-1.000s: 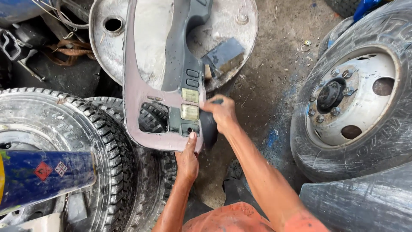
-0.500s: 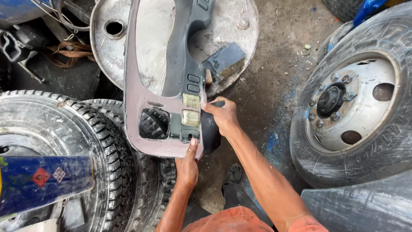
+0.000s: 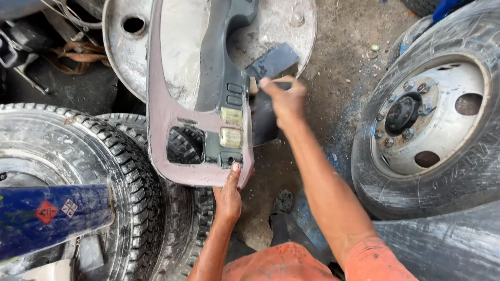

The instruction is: The recorder is sanding and cleaning a plastic vehicle dashboard panel using a sanding block.

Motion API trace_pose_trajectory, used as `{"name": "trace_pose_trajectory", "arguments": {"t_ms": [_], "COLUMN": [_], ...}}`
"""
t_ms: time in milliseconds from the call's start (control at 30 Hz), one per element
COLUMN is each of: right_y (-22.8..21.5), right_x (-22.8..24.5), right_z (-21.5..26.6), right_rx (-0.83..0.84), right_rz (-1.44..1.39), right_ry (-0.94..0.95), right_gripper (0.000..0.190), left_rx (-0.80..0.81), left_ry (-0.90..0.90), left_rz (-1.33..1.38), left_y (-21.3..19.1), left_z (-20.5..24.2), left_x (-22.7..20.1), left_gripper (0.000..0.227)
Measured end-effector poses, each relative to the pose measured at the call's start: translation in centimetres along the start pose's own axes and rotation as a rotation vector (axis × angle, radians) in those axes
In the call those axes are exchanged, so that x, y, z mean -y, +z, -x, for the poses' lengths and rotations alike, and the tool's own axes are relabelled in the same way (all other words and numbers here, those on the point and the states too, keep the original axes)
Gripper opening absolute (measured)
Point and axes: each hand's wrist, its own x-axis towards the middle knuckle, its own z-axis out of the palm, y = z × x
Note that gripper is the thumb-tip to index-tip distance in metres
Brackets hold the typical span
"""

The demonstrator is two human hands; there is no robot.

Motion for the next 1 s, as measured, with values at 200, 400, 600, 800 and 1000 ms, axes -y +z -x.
{"name": "trace_pose_trajectory", "arguments": {"t_ms": [200, 400, 600, 800, 1000], "right_y": [-7.6, -6.0, -2.8, -3.0, -3.6], "right_x": [0.5, -4.7, -3.0, -4.7, -5.3], "right_z": [7.4, 13.1, 10.6, 10.4, 10.0], "right_rx": [0.129, 0.367, 0.298, 0.470, 0.485], "right_rz": [-0.088, -0.256, -0.199, -0.092, 0.166], "right_ry": [0.351, 0.462, 0.438, 0.313, -0.260], "right_gripper": [0.021, 0.022, 0.019, 0.022, 0.018], "left_rx": [-0.036, -0.045, -0.019, 0.001, 0.007], "left_ry": [0.115, 0.128, 0.040, 0.046, 0.003], "left_rz": [-0.059, 0.138, 0.249, 0.212, 0.271], "left_y": [-0.2, 0.5, -0.9, 0.0, 0.5], "left_z": [-0.9, -0.8, -1.1, -1.0, -0.8], "left_x": [1.6, 1.3, 3.0, 1.3, 0.5], "left_gripper": [0.047, 0.038, 0.038, 0.037, 0.032]}}
